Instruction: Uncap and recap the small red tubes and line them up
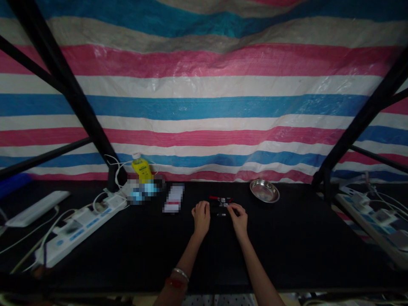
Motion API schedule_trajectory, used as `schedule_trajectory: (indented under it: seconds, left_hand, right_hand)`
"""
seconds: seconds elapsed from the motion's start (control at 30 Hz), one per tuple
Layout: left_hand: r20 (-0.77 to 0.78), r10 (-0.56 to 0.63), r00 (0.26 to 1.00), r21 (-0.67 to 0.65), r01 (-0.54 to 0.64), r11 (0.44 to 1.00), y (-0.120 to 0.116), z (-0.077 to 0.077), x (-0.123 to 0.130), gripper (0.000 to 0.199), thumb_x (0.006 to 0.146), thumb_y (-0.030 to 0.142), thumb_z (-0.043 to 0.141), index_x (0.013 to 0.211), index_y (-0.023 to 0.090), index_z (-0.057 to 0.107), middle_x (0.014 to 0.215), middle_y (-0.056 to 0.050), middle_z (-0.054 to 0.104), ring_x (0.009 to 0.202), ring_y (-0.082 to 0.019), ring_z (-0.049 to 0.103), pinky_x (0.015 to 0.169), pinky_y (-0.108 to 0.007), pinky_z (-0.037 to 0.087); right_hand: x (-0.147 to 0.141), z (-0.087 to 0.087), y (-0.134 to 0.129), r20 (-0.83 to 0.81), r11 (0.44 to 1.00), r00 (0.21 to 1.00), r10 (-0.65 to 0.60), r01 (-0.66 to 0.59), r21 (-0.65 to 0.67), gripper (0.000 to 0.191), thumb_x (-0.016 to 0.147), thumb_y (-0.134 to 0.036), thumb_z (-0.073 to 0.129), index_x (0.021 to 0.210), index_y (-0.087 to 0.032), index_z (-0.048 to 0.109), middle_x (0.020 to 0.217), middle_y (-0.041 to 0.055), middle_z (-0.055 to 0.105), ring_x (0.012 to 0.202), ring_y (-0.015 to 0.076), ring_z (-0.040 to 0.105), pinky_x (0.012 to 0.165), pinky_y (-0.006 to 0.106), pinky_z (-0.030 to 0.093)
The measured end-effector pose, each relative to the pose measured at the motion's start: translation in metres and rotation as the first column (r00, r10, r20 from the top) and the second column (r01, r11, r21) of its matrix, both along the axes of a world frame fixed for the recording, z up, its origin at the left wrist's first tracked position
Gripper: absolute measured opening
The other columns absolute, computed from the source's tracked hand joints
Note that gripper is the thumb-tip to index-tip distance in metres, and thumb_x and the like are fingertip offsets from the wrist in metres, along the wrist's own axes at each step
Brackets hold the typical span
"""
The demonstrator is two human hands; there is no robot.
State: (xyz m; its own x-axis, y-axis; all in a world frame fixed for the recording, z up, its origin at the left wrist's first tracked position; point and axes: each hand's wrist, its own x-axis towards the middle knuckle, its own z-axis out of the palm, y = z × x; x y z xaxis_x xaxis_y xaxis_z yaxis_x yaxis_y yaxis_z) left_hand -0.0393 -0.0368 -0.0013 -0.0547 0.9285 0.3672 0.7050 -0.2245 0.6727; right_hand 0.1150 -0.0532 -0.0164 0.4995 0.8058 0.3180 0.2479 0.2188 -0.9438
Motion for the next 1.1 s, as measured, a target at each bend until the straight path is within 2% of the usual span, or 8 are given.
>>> schedule_trajectory:
  seconds: [0.13,0.3,0.47,0.77,1.1]
  left_hand:
    - [0.008,0.109,0.994,-0.097,-0.107,0.989,0.004,-0.004,-0.004,0.021,0.088,0.03,0.043,0.086,0.024,0.063,0.102,-0.002,0.061,0.1,-0.02,0.051,0.089,-0.039,0.032]
    - [-0.067,0.14,0.988,-0.115,-0.147,0.982,0.005,-0.008,-0.005,0.021,0.087,0.029,0.045,0.087,0.024,0.065,0.103,-0.004,0.06,0.101,-0.021,0.05,0.088,-0.04,0.03]
    - [-0.153,0.186,0.971,-0.128,-0.206,0.97,0.004,-0.007,-0.004,0.021,0.086,0.027,0.045,0.088,0.022,0.066,0.103,-0.006,0.059,0.102,-0.022,0.049,0.089,-0.042,0.028]
    - [-0.177,0.169,0.97,-0.178,-0.2,0.963,0.0,0.0,-0.004,0.02,0.085,0.024,0.045,0.089,0.022,0.065,0.105,-0.007,0.057,0.104,-0.022,0.047,0.09,-0.042,0.026]
    - [-0.18,0.163,0.97,-0.135,-0.189,0.973,0.001,-0.006,-0.004,0.018,0.084,0.023,0.045,0.087,0.022,0.063,0.104,-0.007,0.056,0.102,-0.024,0.047,0.09,-0.043,0.027]
  right_hand:
    - [-0.001,-0.003,0.0,0.174,0.998,0.984,-0.048,0.054,-0.032,0.025,0.069,-0.045,0.063,0.069,-0.02,0.07,0.092,0.008,0.065,0.097,0.0233,0.052,0.089,0.037,0.036]
    - [-0.002,-0.011,0.0,0.331,0.989,0.941,-0.067,0.107,-0.103,0.019,0.071,-0.039,0.062,0.071,-0.022,0.071,0.101,0.0083,0.063,0.104,0.0249,0.046,0.09,0.037,0.033]
    - [-0.005,-0.012,-0.001,0.454,0.969,0.891,-0.021,0.131,-0.211,0.017,0.074,-0.033,0.059,0.076,-0.023,0.072,0.11,0.0083,0.06,0.112,0.028,0.04,0.091,0.039,0.032]
    - [-0.008,-0.007,-0.005,0.51,0.949,0.86,0.008,0.154,-0.275,0.022,0.078,-0.031,0.052,0.08,-0.022,0.072,0.116,0.0092,0.057,0.116,0.0289,0.038,0.091,0.041,0.033]
    - [-0.007,-0.01,-0.004,0.499,0.961,0.867,-0.013,0.15,-0.234,0.025,0.078,-0.033,0.05,0.08,-0.021,0.072,0.114,0.0106,0.058,0.114,0.03,0.04,0.089,0.042,0.034]
